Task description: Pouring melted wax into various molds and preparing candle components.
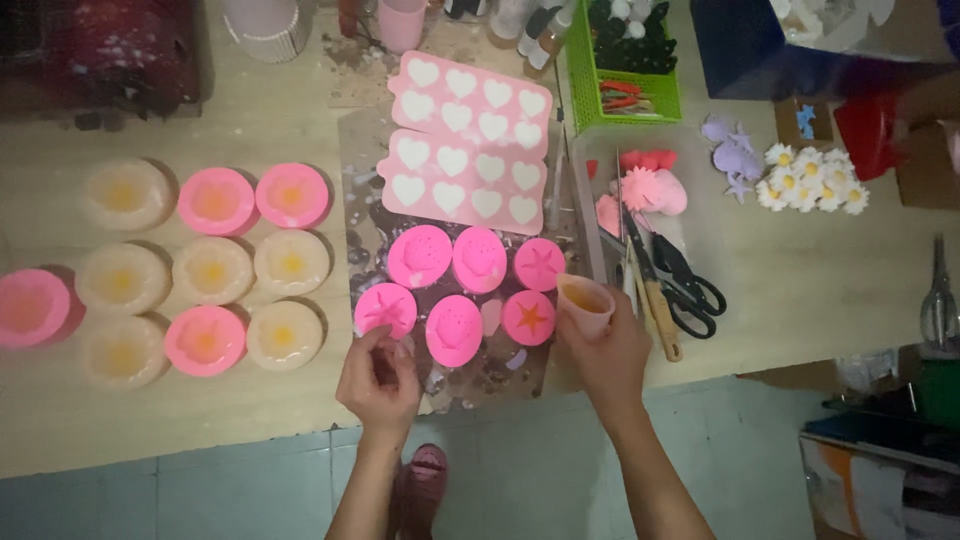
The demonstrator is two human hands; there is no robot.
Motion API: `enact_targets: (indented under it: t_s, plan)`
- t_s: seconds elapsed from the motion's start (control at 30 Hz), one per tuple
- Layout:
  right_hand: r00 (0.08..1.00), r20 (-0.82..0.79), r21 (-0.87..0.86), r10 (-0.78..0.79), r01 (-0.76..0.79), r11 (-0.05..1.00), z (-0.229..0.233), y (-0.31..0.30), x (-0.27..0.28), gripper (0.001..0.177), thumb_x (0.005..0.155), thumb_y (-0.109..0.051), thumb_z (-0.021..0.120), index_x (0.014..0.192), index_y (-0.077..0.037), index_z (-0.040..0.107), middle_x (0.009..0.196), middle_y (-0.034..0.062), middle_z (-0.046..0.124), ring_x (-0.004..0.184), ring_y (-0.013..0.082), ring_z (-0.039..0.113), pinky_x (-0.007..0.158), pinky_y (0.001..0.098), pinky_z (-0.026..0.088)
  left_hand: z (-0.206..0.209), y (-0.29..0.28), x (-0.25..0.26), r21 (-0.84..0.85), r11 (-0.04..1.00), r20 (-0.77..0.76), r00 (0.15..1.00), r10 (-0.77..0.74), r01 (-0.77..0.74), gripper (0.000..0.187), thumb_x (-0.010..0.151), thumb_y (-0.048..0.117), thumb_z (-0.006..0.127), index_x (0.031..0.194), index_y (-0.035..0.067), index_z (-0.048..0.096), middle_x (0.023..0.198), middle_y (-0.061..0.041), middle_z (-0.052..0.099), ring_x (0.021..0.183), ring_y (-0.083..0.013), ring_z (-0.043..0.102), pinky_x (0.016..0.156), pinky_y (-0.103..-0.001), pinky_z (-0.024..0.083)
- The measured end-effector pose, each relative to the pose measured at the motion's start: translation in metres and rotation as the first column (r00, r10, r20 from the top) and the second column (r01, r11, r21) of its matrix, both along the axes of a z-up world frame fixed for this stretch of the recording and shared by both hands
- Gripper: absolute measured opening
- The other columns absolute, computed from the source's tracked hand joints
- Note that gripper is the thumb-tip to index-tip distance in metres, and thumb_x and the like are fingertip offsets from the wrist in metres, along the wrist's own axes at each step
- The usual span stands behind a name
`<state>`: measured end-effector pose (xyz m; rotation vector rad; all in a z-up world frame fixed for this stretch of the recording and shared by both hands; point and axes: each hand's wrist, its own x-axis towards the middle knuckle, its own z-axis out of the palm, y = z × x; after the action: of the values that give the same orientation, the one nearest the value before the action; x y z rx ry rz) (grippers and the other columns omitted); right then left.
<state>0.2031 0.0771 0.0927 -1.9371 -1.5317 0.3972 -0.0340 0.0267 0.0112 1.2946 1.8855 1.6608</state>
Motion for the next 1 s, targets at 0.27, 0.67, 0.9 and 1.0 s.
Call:
enact_targets:
  t_s: [0.27, 0.67, 0.9, 1.0]
  plan:
    - [0.998, -0.058, -0.030, 0.003, -0.005, 1.000, 0.011, 0.009, -0.009, 0.050, 0.080, -0.028, 0.082, 0.120, -0.003, 0.066, 0.108, 0.0144, 0.077, 0.096, 0.0228, 0.076, 0.083, 0.0350, 0.058, 0.001, 0.000, -0.002, 0.000, 1.000, 0.013, 1.000, -0.022, 0.022, 0.022, 0.090, 0.004, 0.065, 0.112, 0.002, 0.067, 0.078, -0.004, 0.061, 0.063, -0.0119, 0.057, 0.056, -0.025, 0.045]
    - [1.000, -0.010, -0.047, 0.010, -0.011, 0.999, 0.013, 0.012, -0.007, 0.050, 0.080, -0.028, 0.081, 0.121, -0.002, 0.067, 0.103, 0.0159, 0.077, 0.094, 0.0235, 0.076, 0.080, 0.0358, 0.058, 0.005, 0.000, -0.003, -0.002, 1.000, 0.011, 1.000, -0.029, 0.029, 0.020, 0.091, 0.004, 0.065, 0.111, 0.002, 0.066, 0.077, -0.003, 0.062, 0.061, -0.0119, 0.057, 0.055, -0.025, 0.044]
    - [0.999, -0.035, -0.026, 0.026, -0.027, 0.999, 0.012, 0.011, -0.005, 0.049, 0.081, -0.028, 0.082, 0.119, -0.002, 0.067, 0.104, 0.0168, 0.076, 0.094, 0.0240, 0.075, 0.080, 0.0353, 0.057, 0.004, 0.000, -0.002, 0.008, 1.000, 0.001, 1.000, -0.019, 0.019, 0.020, 0.091, 0.004, 0.065, 0.111, 0.002, 0.066, 0.078, -0.003, 0.062, 0.063, -0.0124, 0.057, 0.057, -0.025, 0.045]
    - [0.998, -0.063, -0.065, -0.020, 0.016, 0.998, 0.012, 0.011, -0.006, 0.049, 0.080, -0.029, 0.081, 0.119, -0.002, 0.067, 0.102, 0.0161, 0.077, 0.092, 0.0227, 0.076, 0.080, 0.0346, 0.057, 0.006, 0.000, -0.003, 0.003, 1.000, -0.006, 1.000, -0.019, 0.019, 0.021, 0.090, 0.004, 0.064, 0.111, 0.002, 0.066, 0.078, -0.004, 0.062, 0.062, -0.0129, 0.057, 0.057, -0.026, 0.045]
